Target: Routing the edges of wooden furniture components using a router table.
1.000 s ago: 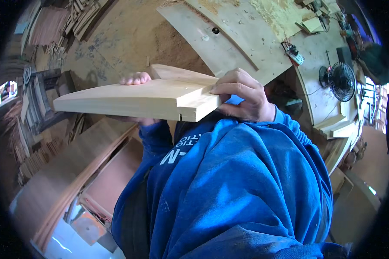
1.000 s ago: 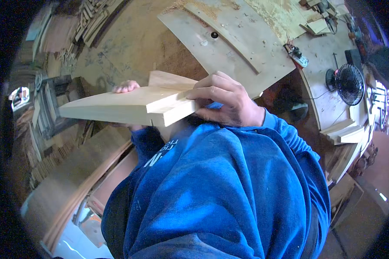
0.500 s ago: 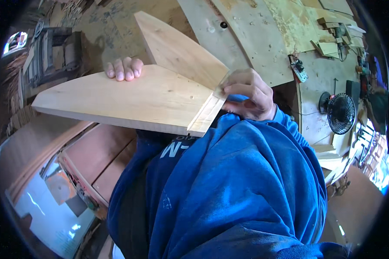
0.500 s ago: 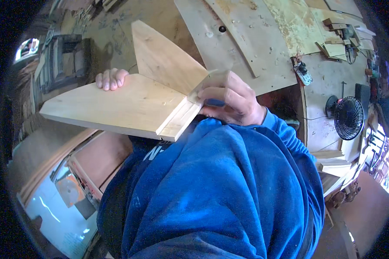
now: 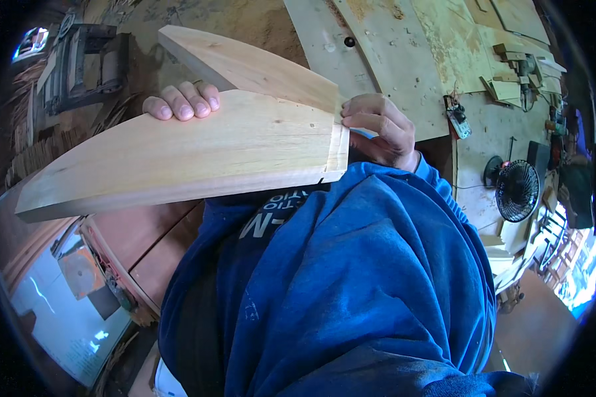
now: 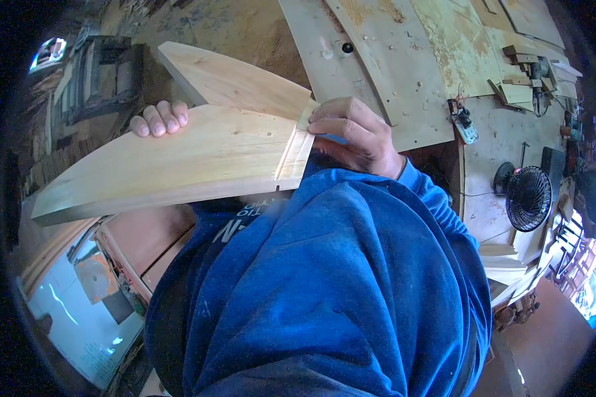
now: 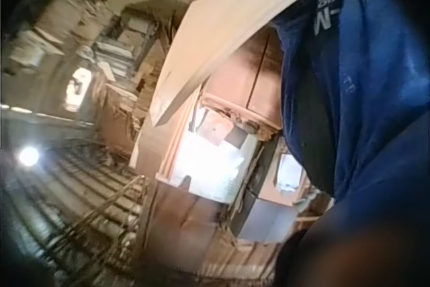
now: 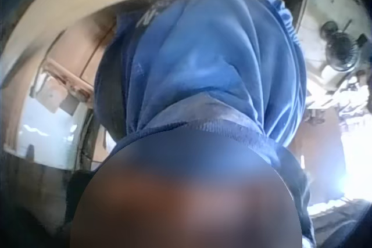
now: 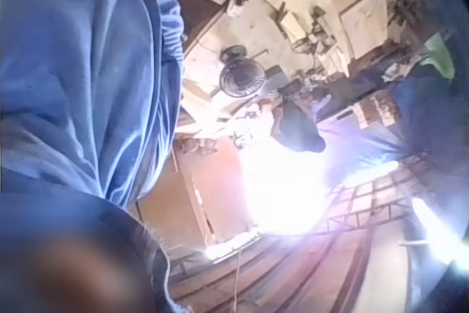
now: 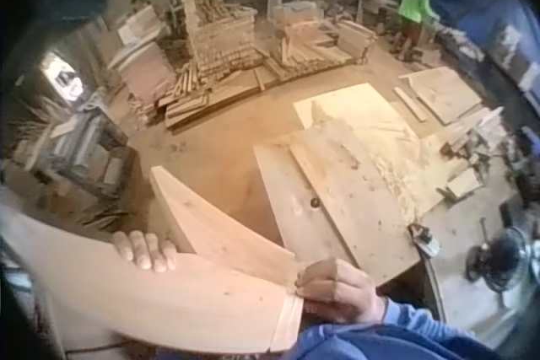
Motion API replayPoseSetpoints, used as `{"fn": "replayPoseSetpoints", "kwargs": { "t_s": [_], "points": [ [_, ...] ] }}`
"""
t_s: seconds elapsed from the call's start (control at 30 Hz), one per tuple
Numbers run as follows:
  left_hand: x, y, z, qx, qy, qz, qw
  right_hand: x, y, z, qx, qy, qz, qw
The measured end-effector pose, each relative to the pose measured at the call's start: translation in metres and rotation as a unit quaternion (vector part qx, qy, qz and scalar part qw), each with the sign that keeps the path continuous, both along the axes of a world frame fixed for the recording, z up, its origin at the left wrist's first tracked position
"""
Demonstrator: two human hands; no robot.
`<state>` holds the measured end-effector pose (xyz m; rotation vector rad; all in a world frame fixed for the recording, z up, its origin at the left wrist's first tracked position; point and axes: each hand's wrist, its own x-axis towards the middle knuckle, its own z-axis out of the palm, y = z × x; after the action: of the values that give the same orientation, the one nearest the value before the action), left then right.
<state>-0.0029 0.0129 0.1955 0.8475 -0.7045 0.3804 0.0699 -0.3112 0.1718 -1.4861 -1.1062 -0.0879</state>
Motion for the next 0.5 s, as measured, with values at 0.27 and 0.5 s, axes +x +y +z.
{"fn": "replayPoseSetpoints", "kwargs": {
  "t_s": [0.27,0.5],
  "points": [
    [0.012,0.002,-0.021,-0.027,-0.002,0.002,1.0,-0.004,0.0,-0.007,-0.018,0.134,-0.042,0.99],
    [0.016,-0.037,-0.019,-0.062,0.028,0.113,0.991,0.005,-0.004,-0.02,-0.066,0.089,-0.027,0.993]
  ]
}}
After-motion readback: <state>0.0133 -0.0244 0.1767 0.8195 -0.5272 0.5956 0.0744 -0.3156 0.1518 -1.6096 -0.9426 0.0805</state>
